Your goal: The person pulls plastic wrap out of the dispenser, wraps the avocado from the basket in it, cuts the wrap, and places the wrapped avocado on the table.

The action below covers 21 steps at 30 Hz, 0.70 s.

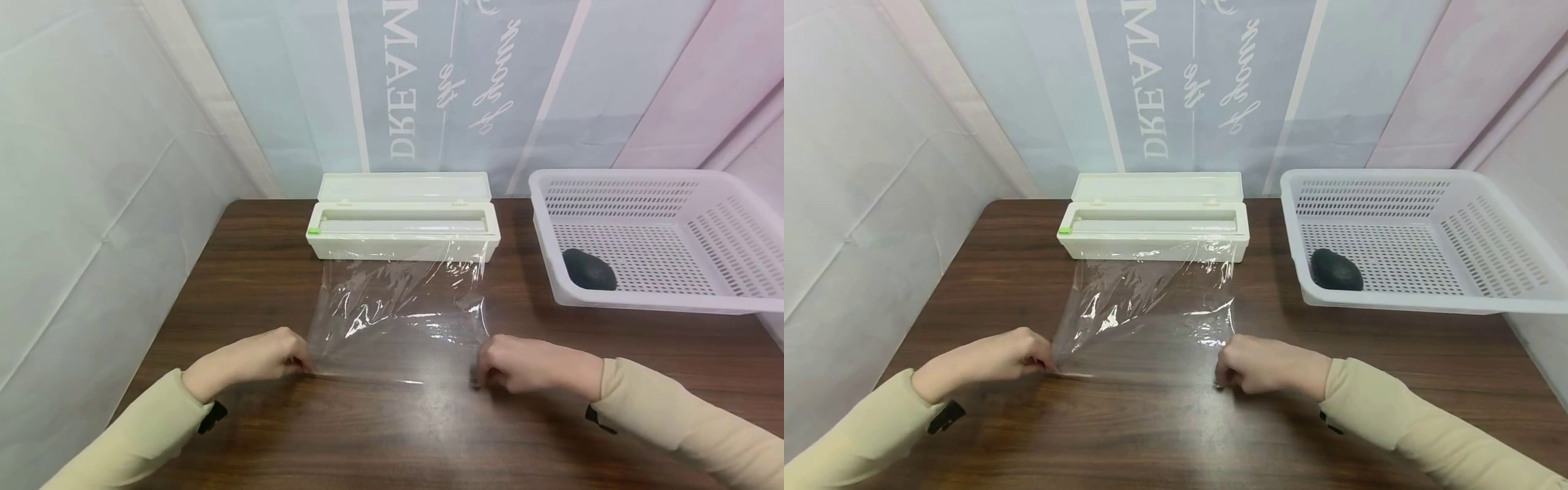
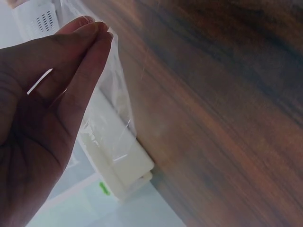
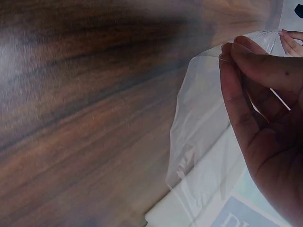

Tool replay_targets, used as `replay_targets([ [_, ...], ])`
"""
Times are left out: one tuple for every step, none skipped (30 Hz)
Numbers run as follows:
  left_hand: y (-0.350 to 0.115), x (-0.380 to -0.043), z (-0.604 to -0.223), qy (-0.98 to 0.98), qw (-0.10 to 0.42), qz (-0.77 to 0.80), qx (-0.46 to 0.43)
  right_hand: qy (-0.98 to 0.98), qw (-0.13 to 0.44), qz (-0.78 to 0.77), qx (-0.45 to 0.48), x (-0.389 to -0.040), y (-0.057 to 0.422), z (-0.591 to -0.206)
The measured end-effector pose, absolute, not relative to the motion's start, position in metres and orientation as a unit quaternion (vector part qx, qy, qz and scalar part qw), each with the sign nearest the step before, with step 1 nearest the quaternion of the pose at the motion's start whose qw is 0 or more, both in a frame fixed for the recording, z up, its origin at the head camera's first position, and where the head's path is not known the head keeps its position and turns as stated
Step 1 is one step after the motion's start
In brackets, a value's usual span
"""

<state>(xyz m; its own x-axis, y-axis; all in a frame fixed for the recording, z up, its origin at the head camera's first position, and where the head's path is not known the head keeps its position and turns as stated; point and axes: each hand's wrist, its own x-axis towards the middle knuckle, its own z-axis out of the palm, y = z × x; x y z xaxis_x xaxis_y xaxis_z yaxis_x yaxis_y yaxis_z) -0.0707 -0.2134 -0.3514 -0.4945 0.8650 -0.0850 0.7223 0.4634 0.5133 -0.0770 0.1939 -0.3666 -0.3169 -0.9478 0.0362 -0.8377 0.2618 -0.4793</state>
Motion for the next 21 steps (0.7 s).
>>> replay_targets([
  [-0.213,-0.070,-0.353,0.838,0.171,0.210,0.475,0.787,0.135,-0.208,-0.565,-0.076,0.193,-0.367],
  [-0.213,-0.070,-0.355,0.837,0.173,0.210,0.476,0.791,0.145,-0.204,-0.558,-0.075,0.193,-0.367],
  [-0.213,-0.069,-0.356,0.836,0.174,0.210,0.476,0.793,0.156,-0.200,-0.553,-0.073,0.192,-0.365],
  [-0.212,-0.069,-0.358,0.835,0.176,0.210,0.477,0.799,0.165,-0.194,-0.545,-0.072,0.192,-0.365],
  [-0.212,-0.069,-0.359,0.835,0.178,0.210,0.477,0.803,0.170,-0.190,-0.539,-0.071,0.191,-0.365],
  [-0.211,-0.068,-0.360,0.834,0.180,0.209,0.478,0.806,0.176,-0.186,-0.533,-0.070,0.191,-0.365],
  [-0.211,-0.068,-0.361,0.834,0.181,0.209,0.478,0.808,0.178,-0.182,-0.532,-0.069,0.191,-0.365],
  [-0.211,-0.068,-0.362,0.834,0.184,0.208,0.476,0.808,0.179,-0.181,-0.531,-0.069,0.191,-0.365],
  [-0.211,-0.068,-0.362,0.835,0.185,0.206,0.475,0.809,0.180,-0.180,-0.531,-0.068,0.190,-0.366],
  [-0.210,-0.067,-0.363,0.836,0.186,0.203,0.474,0.808,0.179,-0.178,-0.532,-0.068,0.190,-0.367],
  [-0.210,-0.067,-0.363,0.838,0.187,0.199,0.472,0.806,0.180,-0.179,-0.534,-0.067,0.190,-0.368],
  [-0.209,-0.066,-0.363,0.841,0.186,0.195,0.470,0.805,0.186,-0.181,-0.533,-0.067,0.189,-0.369],
  [-0.209,-0.066,-0.363,0.843,0.188,0.191,0.467,0.805,0.189,-0.181,-0.533,-0.066,0.189,-0.370],
  [-0.209,-0.065,-0.363,0.845,0.190,0.187,0.464,0.805,0.194,-0.181,-0.531,-0.065,0.189,-0.372],
  [-0.208,-0.064,-0.364,0.847,0.190,0.183,0.462,0.805,0.199,-0.182,-0.529,-0.065,0.189,-0.373],
  [-0.208,-0.063,-0.364,0.848,0.190,0.180,0.460,0.804,0.201,-0.182,-0.530,-0.064,0.188,-0.374],
  [-0.208,-0.063,-0.364,0.849,0.192,0.176,0.459,0.803,0.203,-0.184,-0.529,-0.063,0.188,-0.374],
  [-0.207,-0.062,-0.364,0.850,0.193,0.174,0.458,0.803,0.203,-0.184,-0.529,-0.063,0.188,-0.375],
  [-0.207,-0.062,-0.365,0.851,0.194,0.172,0.457,0.804,0.201,-0.184,-0.529,-0.062,0.188,-0.375],
  [-0.207,-0.061,-0.365,0.852,0.195,0.169,0.456,0.803,0.200,-0.185,-0.530,-0.062,0.188,-0.375],
  [-0.206,-0.061,-0.366,0.852,0.197,0.167,0.455,0.802,0.200,-0.187,-0.530,-0.062,0.188,-0.375],
])
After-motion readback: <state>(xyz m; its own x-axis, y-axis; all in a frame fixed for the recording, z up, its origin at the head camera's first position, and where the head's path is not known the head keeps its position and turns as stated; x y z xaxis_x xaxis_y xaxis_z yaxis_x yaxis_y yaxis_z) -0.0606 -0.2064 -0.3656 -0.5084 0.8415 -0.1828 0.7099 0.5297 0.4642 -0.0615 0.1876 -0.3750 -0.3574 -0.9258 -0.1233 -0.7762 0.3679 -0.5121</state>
